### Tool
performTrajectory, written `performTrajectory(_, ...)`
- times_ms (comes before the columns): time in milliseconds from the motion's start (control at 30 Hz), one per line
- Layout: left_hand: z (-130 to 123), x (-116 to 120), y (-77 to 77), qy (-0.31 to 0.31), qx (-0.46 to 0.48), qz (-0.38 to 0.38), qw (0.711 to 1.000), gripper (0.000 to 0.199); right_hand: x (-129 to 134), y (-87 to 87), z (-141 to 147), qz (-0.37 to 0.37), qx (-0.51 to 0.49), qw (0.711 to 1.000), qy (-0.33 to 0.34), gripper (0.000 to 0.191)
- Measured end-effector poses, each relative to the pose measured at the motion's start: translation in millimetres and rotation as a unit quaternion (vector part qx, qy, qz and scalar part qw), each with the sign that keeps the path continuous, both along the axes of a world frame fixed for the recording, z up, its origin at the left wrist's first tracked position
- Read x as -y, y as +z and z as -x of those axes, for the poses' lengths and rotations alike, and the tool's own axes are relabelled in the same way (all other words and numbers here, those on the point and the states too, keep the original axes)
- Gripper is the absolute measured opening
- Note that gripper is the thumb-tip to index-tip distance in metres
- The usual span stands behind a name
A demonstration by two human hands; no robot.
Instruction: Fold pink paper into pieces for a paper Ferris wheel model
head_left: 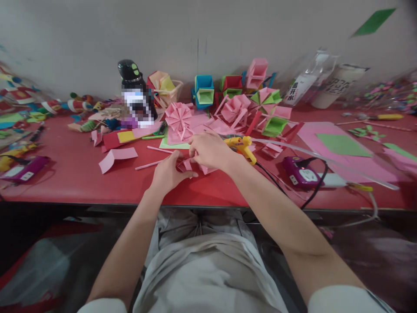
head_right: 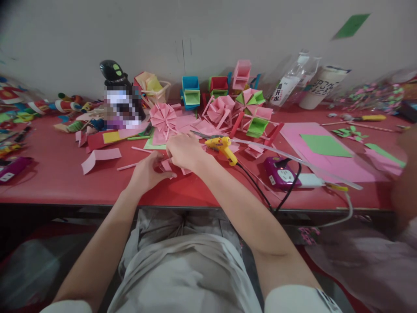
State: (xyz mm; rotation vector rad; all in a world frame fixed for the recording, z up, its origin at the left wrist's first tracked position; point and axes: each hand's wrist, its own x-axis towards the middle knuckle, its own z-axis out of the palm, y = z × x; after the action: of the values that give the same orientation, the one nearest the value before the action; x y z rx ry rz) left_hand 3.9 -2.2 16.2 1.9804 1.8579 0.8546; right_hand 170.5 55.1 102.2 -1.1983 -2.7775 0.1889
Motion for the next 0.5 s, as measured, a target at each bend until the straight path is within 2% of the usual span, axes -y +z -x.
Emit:
performTrajectory(400,7.5,-3.5,-4.5,-0.079,0.113,-0.004,0.990,0.059,0.9,1.1,-0.3,-0.002,-0.005,1.000,-0.003,0.007)
performTrajectory(500,7.5,-2.7,-5.0,-0.070,0.125,0.005,0.990,0.056,1.3,1.2,-0.4,-0.005,-0.006,1.000,-0.002,0.007)
